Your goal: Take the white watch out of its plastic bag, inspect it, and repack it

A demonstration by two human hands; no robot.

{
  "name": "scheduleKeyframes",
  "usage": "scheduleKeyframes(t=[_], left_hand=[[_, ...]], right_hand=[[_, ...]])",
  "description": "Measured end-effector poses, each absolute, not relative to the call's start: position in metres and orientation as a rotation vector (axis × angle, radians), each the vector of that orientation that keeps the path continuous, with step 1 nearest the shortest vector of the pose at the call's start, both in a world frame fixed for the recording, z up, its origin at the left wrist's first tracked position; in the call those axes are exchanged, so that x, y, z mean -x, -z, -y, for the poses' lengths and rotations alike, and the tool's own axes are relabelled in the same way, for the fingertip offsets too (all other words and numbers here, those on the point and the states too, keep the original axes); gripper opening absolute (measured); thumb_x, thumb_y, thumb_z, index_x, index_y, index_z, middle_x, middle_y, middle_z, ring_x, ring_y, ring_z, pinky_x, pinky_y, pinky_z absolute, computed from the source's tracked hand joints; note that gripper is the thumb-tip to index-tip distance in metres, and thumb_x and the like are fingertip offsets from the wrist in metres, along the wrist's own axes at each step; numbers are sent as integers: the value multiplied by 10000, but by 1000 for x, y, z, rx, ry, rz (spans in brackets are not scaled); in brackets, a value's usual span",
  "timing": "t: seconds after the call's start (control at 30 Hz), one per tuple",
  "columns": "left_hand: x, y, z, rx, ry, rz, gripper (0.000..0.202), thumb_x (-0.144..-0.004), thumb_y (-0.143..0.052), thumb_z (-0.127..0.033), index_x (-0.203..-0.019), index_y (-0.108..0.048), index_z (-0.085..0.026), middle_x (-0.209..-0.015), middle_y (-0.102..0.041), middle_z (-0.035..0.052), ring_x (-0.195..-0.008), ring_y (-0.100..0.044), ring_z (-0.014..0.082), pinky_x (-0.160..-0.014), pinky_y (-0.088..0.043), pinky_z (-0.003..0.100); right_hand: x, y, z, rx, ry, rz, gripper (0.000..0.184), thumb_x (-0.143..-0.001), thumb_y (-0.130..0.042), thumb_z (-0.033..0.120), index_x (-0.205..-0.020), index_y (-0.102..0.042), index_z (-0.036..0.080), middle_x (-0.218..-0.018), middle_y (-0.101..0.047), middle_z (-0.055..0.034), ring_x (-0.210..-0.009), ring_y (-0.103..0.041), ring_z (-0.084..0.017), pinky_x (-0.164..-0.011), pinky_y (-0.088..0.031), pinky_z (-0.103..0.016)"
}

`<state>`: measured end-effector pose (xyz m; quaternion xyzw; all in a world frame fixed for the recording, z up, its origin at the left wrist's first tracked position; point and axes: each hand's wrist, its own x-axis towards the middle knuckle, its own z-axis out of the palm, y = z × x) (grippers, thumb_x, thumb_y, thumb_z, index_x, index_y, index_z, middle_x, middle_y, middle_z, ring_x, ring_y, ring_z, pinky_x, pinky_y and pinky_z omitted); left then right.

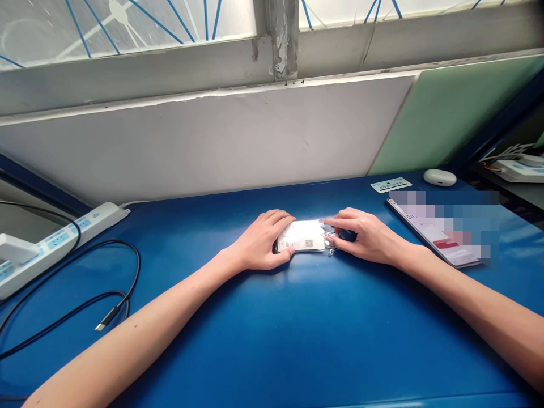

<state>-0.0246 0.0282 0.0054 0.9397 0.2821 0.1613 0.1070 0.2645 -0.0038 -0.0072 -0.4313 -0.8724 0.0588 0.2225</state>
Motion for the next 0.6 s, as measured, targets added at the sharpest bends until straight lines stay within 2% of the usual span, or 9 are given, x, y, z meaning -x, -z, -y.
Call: scheduleKeyframes(t=[0.17, 0.23, 0.37, 0.6], left_hand=[[15, -7, -19, -2692, -486, -932, 584, -837, -661, -488, -1290, -570, -131, -1336, -580, 199, -1278, -527, 361, -1083, -453, 508], [10, -6, -15, -2669, -467, -1000, 598, -842, -671, -528, -1286, -575, -139, -1357, -561, 204, -1295, -513, 373, -1079, -458, 515], [8, -3, -12, -2662, -446, -1040, 645, -844, -691, -549, -1309, -565, -119, -1392, -533, 216, -1314, -495, 387, -1095, -440, 529], [10, -1, -11, -2656, -455, -987, 554, -949, -579, -534, -1316, -562, -120, -1391, -551, 198, -1329, -490, 364, -1113, -413, 532]], right_hand=[[-261, 8, 6, 1130, -184, 2409, 367, -913, -628, 420, -1205, -732, 224, -1013, -714, -119, -916, -674, -273, -794, -577, -422], [-259, 10, 7, 1086, -188, 2396, 319, -918, -629, 400, -1173, -748, 249, -1124, -714, -123, -1049, -660, -293, -891, -572, -460], [-256, 15, 7, 1048, -178, 2344, 254, -906, -663, 370, -1105, -775, 258, -1330, -659, -122, -1311, -535, -336, -1049, -500, -540], [-255, 17, 6, 1010, -185, 2270, 256, -900, -682, 324, -1108, -774, 209, -1394, -621, -170, -1327, -529, -353, -1059, -493, -574]])
